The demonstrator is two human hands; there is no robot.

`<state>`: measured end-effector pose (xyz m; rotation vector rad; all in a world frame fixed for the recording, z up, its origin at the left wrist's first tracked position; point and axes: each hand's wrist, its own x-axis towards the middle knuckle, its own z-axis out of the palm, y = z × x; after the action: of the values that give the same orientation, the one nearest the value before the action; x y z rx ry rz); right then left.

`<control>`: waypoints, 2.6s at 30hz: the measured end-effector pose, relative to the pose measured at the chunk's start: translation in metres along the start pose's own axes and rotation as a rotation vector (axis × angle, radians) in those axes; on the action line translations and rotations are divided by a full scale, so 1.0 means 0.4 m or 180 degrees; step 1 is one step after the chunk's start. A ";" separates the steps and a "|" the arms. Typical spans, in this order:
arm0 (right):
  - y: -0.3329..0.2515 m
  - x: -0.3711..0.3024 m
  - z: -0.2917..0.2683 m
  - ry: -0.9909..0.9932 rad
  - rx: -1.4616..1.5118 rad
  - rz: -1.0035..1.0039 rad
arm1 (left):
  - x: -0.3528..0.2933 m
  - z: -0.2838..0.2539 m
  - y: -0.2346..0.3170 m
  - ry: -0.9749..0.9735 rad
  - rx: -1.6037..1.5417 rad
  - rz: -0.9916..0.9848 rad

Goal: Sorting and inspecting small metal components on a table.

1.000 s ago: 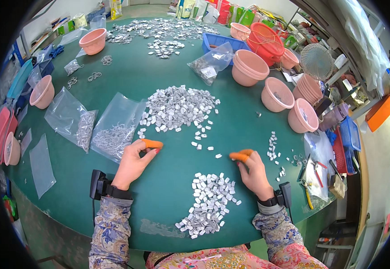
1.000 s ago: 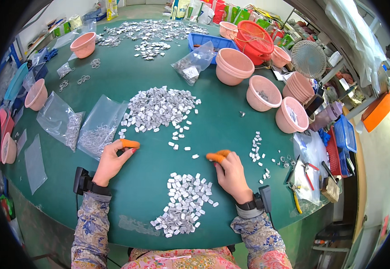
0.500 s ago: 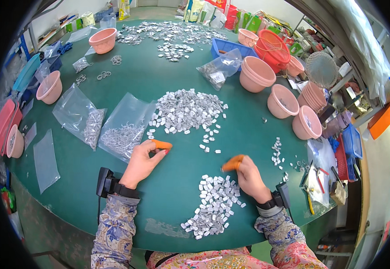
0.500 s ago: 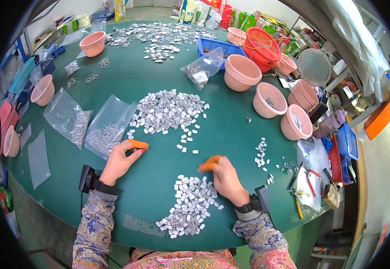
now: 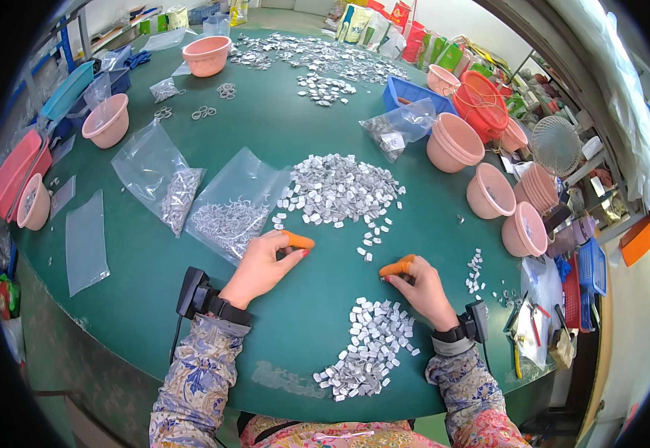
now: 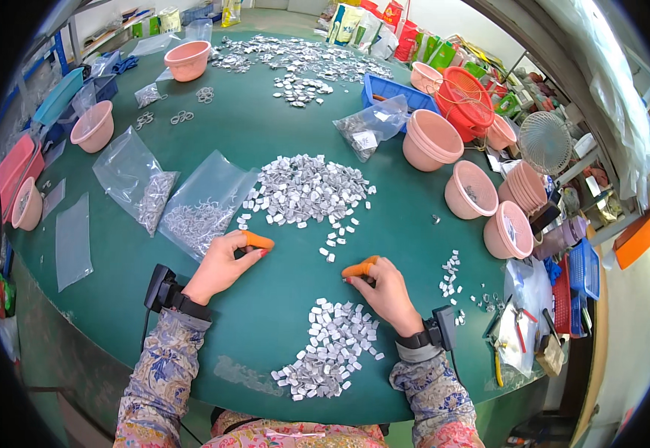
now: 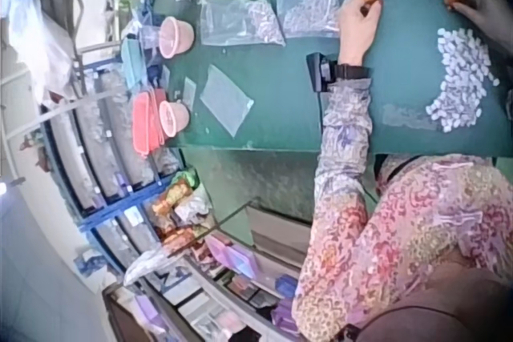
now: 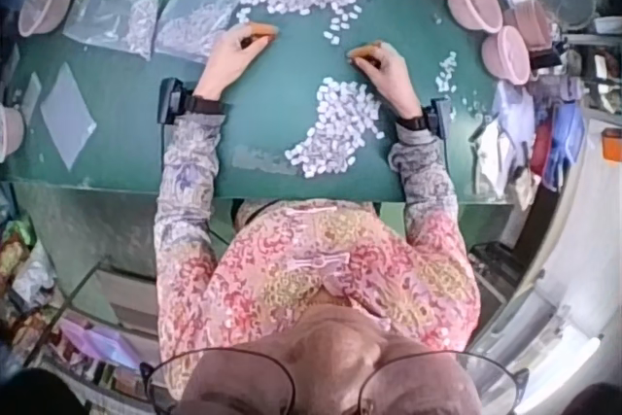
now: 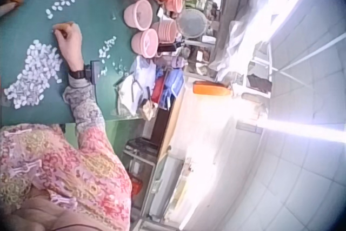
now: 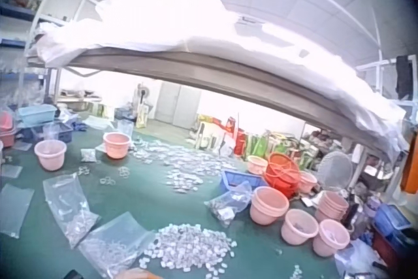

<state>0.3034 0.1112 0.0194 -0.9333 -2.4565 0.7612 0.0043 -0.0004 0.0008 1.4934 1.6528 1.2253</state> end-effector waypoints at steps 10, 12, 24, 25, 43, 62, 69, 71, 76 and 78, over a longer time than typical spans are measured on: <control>-0.013 -0.054 0.008 0.0052 -0.0028 -0.0373 | 0.001 0.006 -0.004 0.0114 -0.0025 0.0129; -0.017 -0.052 -0.004 -0.0202 0.0766 -0.0167 | 0.003 0.004 0.005 0.0075 0.0030 0.0116; 0.035 0.042 0.043 0.0429 0.0614 0.0499 | 0.004 0.009 -0.005 0.0046 -0.0052 0.0138; 0.034 0.041 0.045 0.0529 0.0954 0.0514 | 0.004 0.007 -0.007 0.0051 -0.0002 0.0157; 0.011 0.042 0.010 0.0908 -0.0609 -0.0489 | 0.001 0.000 0.004 0.0009 -0.0112 0.0015; -0.048 -0.023 -0.012 0.0455 -0.0151 -0.0003 | 0.004 0.001 -0.007 0.0022 -0.0086 0.0004; -0.022 -0.011 0.023 0.0573 -0.0400 -0.0247 | 0.004 0.004 -0.002 0.0043 0.0000 0.0077; -0.021 -0.010 0.018 0.0736 -0.0329 -0.0035 | 0.003 0.005 -0.005 0.0048 -0.0059 0.0115; -0.001 0.001 0.008 0.0723 -0.1106 -0.0410 | 0.001 0.001 -0.004 0.0018 0.0039 0.0031; -0.004 0.004 0.000 0.0608 -0.0987 -0.0441 | 0.000 0.001 -0.015 0.0076 0.0058 0.0160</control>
<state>0.3015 0.1114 0.0207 -0.8834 -2.4762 0.2350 0.0022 -0.0001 -0.0050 1.5456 1.6552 1.2627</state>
